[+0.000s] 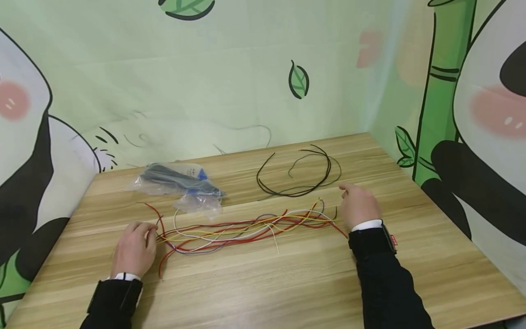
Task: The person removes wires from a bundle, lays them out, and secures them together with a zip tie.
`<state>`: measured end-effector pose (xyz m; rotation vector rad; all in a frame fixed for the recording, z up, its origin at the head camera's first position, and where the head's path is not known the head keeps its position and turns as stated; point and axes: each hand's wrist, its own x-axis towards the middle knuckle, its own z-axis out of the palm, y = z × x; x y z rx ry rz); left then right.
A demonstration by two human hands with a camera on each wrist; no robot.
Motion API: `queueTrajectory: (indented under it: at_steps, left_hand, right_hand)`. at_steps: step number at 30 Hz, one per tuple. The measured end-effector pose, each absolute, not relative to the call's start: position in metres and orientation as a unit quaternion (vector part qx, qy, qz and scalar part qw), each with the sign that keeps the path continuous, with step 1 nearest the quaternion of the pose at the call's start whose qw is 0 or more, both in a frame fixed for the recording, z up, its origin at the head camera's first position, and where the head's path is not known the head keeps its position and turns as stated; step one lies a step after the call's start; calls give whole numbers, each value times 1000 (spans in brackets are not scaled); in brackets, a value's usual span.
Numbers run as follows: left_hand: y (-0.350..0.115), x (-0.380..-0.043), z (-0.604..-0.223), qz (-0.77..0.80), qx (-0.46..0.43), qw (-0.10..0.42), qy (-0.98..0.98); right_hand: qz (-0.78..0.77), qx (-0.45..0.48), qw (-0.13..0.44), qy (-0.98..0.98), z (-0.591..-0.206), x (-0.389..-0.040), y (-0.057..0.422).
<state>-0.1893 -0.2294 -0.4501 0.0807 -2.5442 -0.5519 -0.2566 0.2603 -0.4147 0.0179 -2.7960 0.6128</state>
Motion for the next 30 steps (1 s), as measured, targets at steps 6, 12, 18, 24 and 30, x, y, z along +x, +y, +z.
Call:
queueTrajectory:
  at_steps: [6,12,18,24,30]
  left_hand:
    - [-226,-187,-447,-204,15,301,-931]
    - [-221,-184,-443,-202,4,345,-916]
    - [-217,-183,-442,-202,-14,378,-903]
    - [-212,-183,-444,-188,-31,395,-899]
    - [-210,-183,-443,-163,-51,403,-899]
  right_hand:
    - [247,-21,201,-948,-414,-256,264]
    - [291,-89,243,-921,-413,-261,281]
    - [301,-118,269,-907,-413,-265,292]
    - [266,-64,286,-918,-414,-266,287]
    - [225,5,254,-941,-406,-269,271]
